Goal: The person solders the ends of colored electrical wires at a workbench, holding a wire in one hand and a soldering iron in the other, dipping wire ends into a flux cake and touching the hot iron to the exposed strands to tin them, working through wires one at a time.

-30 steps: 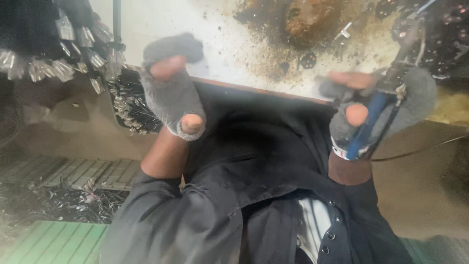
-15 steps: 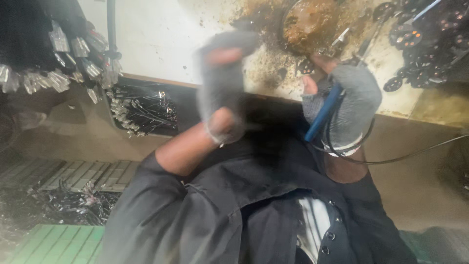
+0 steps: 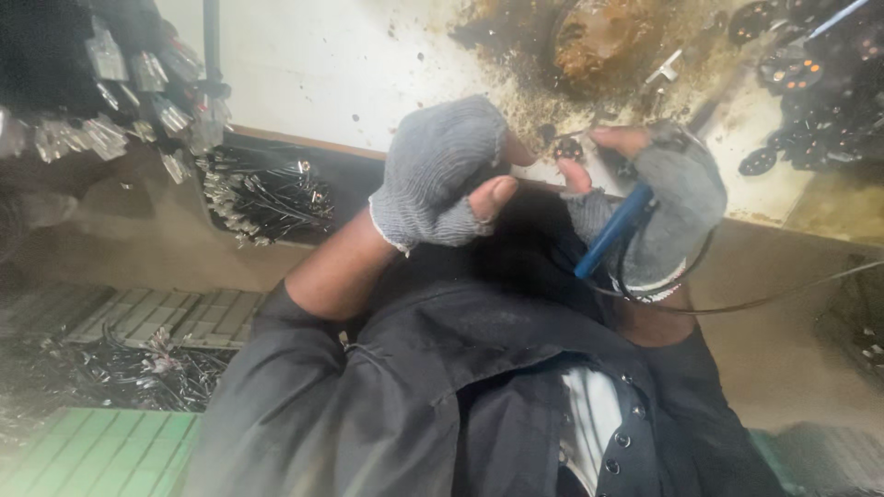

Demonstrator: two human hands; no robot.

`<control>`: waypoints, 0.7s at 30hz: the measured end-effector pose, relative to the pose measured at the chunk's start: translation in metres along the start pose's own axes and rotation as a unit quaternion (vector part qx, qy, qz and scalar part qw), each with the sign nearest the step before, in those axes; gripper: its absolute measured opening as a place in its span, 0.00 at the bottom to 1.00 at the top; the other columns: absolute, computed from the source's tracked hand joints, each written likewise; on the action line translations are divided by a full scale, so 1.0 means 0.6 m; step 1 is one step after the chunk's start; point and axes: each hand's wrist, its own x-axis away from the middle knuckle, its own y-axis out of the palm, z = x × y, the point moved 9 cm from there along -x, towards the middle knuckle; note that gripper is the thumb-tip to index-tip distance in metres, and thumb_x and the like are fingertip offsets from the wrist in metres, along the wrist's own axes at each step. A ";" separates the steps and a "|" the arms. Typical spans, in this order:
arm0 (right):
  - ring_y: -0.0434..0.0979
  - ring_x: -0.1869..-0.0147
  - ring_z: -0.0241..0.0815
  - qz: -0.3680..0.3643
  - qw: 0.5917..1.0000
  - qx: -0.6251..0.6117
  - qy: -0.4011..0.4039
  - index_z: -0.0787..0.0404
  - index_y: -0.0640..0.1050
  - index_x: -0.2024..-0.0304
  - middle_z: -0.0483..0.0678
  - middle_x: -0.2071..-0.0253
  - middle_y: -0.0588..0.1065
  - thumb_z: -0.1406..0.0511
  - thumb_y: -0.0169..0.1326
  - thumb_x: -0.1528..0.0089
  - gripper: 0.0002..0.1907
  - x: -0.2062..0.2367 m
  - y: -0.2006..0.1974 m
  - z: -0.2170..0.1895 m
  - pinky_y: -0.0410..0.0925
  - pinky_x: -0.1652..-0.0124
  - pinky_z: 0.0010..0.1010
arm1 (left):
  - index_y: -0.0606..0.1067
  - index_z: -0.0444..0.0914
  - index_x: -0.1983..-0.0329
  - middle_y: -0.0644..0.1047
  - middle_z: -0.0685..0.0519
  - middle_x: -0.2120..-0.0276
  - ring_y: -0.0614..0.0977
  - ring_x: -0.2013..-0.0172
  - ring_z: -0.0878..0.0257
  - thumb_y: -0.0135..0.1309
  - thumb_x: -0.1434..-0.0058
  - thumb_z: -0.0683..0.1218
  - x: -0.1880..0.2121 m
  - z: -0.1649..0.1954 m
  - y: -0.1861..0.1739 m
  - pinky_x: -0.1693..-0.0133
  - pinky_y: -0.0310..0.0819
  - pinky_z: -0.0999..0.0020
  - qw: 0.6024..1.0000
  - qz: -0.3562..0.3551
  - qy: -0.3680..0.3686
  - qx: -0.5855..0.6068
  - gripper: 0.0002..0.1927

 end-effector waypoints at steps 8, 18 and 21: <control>0.79 0.58 0.43 0.024 0.998 -0.061 0.024 0.65 0.78 0.58 0.51 0.59 0.80 0.68 0.72 0.34 0.13 0.011 0.008 0.025 0.71 0.59 0.30 | 0.77 0.42 0.61 0.76 0.49 0.68 0.80 0.65 0.52 0.58 0.37 0.49 0.116 -0.138 -0.353 0.63 0.74 0.58 0.733 0.363 -0.368 -0.442 0.07; 0.79 0.59 0.41 0.061 0.935 -0.290 0.192 0.64 0.79 0.56 0.50 0.60 0.80 0.67 0.69 0.33 0.11 0.080 0.019 0.122 0.70 0.60 0.29 | 0.76 0.46 0.66 0.74 0.52 0.70 0.79 0.69 0.51 0.64 0.47 0.50 -0.006 0.042 -0.169 0.68 0.69 0.56 0.932 0.123 -0.063 -0.335 0.09; 0.79 0.59 0.41 0.006 0.889 -0.382 0.253 0.64 0.79 0.55 0.50 0.60 0.80 0.67 0.67 0.32 0.09 0.112 0.045 0.137 0.71 0.59 0.28 | 0.76 0.47 0.68 0.73 0.53 0.71 0.78 0.70 0.51 0.66 0.50 0.50 -0.026 0.056 -0.013 0.70 0.68 0.55 0.976 -0.130 -0.051 -0.170 0.10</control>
